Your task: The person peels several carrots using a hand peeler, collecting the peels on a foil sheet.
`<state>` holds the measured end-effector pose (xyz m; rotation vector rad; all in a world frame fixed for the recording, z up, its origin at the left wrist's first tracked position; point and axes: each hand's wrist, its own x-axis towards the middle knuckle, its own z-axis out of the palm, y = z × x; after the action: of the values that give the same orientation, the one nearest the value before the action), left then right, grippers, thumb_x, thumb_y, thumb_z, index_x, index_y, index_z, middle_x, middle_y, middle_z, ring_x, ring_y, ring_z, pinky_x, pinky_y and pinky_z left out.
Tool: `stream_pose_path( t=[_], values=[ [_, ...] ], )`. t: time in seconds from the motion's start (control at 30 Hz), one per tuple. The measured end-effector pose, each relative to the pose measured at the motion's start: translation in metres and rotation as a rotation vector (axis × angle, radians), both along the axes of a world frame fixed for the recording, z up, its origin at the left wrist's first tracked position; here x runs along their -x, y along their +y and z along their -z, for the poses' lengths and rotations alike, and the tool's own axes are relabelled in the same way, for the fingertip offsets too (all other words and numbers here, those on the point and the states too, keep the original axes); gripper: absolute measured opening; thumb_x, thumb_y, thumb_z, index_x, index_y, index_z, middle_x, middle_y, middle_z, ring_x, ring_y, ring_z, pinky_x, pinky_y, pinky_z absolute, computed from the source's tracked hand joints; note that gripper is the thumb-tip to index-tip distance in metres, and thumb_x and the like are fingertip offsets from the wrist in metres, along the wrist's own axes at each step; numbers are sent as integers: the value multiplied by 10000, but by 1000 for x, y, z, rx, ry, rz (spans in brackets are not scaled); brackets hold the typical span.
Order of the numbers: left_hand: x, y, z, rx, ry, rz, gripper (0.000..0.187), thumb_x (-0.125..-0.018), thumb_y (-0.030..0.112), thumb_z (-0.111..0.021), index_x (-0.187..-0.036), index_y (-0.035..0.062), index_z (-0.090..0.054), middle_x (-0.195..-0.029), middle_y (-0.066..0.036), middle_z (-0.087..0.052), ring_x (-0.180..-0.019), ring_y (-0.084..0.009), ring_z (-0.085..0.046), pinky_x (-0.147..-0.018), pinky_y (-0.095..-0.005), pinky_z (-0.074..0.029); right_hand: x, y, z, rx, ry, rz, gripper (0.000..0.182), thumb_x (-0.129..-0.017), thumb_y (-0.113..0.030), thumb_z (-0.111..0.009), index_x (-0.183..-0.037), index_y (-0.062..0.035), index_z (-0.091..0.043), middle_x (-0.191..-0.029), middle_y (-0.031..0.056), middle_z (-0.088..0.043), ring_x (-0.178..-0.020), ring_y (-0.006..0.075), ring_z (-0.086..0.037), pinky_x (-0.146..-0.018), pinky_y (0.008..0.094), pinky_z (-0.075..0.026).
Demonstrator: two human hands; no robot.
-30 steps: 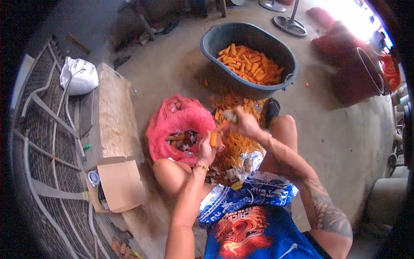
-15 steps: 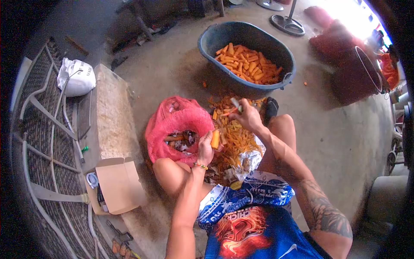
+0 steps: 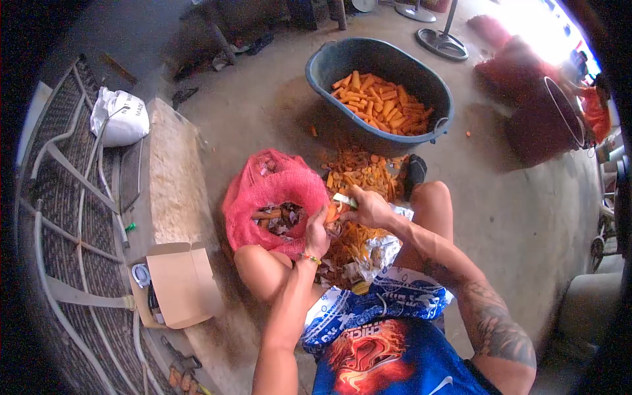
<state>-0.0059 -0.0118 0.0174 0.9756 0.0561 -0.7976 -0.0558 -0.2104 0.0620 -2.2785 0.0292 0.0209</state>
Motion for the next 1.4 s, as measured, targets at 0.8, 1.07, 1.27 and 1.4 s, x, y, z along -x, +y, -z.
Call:
stream_pose_path(
  t=[0.8,1.07,1.27,1.4],
  values=[
    [0,2,-11,-36,57,-63,396,-1043,397,-507,-1128,39,-655,-819,-47,-605,-599,-157,-596,-499,-284,-458,-22,-25,2,-54,-79,387,517,-779,-304,-863,-1122,-35,-585,-922,152,-725,-863,342,-714,-749,442,-535],
    [-6,8,0,-48,-56,28,461,-1047,433,-489,-1187,18,-632,-687,-43,-579,-528,-149,-540,-558,-307,-496,-22,-27,16,-67,-111,363,401,-850,-249,-800,-1108,-57,-560,-927,178,-713,-907,328,-723,-715,433,-543],
    [0,0,-2,-125,-84,-22,505,-1048,472,-477,-1225,26,-631,-763,-55,-615,-588,-152,-570,-532,-285,-452,2,2,-5,107,18,25,461,-826,-331,-811,-1130,-80,-570,-937,188,-721,-920,420,-696,-770,502,-536],
    [-4,13,-1,-131,-129,84,501,-1050,468,-473,-1229,30,-636,-840,-43,-644,-649,-138,-597,-541,-278,-461,-23,-26,4,16,-162,397,502,-819,-344,-828,-1106,-35,-557,-903,178,-716,-882,391,-703,-754,463,-541]
  ],
)
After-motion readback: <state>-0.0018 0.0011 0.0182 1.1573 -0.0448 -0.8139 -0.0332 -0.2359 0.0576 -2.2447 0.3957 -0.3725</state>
